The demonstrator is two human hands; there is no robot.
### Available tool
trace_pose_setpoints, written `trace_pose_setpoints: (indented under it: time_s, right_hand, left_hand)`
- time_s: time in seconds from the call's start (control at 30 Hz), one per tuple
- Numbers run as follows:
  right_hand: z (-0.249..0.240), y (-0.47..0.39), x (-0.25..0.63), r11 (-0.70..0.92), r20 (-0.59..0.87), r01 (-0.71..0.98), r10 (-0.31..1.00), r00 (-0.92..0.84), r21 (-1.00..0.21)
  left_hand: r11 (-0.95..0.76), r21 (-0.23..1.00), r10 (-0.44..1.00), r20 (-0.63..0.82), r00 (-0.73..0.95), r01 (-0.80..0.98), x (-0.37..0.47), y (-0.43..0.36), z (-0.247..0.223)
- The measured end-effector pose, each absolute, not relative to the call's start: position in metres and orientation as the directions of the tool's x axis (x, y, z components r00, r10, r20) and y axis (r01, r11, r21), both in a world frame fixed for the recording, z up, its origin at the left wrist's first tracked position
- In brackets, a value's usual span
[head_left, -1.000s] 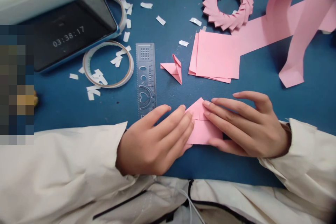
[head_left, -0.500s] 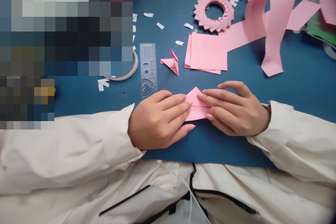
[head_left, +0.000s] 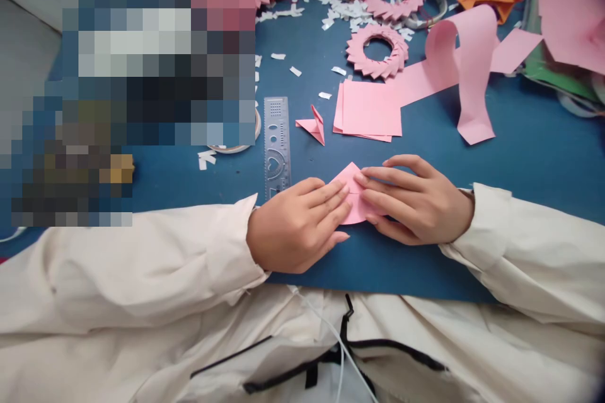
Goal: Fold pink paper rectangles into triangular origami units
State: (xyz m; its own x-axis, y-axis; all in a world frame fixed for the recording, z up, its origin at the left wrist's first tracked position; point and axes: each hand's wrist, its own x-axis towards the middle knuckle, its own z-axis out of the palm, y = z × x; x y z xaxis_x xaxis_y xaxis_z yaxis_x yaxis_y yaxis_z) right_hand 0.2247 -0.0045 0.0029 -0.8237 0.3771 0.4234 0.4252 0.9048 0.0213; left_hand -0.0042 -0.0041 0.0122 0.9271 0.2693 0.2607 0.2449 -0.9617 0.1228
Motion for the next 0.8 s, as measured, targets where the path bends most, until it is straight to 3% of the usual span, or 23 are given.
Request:
trace_pose_setpoints:
  time_s: [0.6, 0.8]
  right_hand:
    - [0.008, -0.006, 0.224, 0.9, 0.356, 0.402, 0.324, -0.876, 0.17]
    - [0.012, -0.017, 0.218, 0.857, 0.296, 0.448, 0.371, -0.88, 0.255]
  left_hand:
    - [-0.959, 0.141, 0.28, 0.309, 0.909, 0.247, -0.002, -0.008, 0.008]
    - [-0.922, 0.261, 0.373, 0.404, 0.835, 0.286, -0.002, 0.002, 0.008]
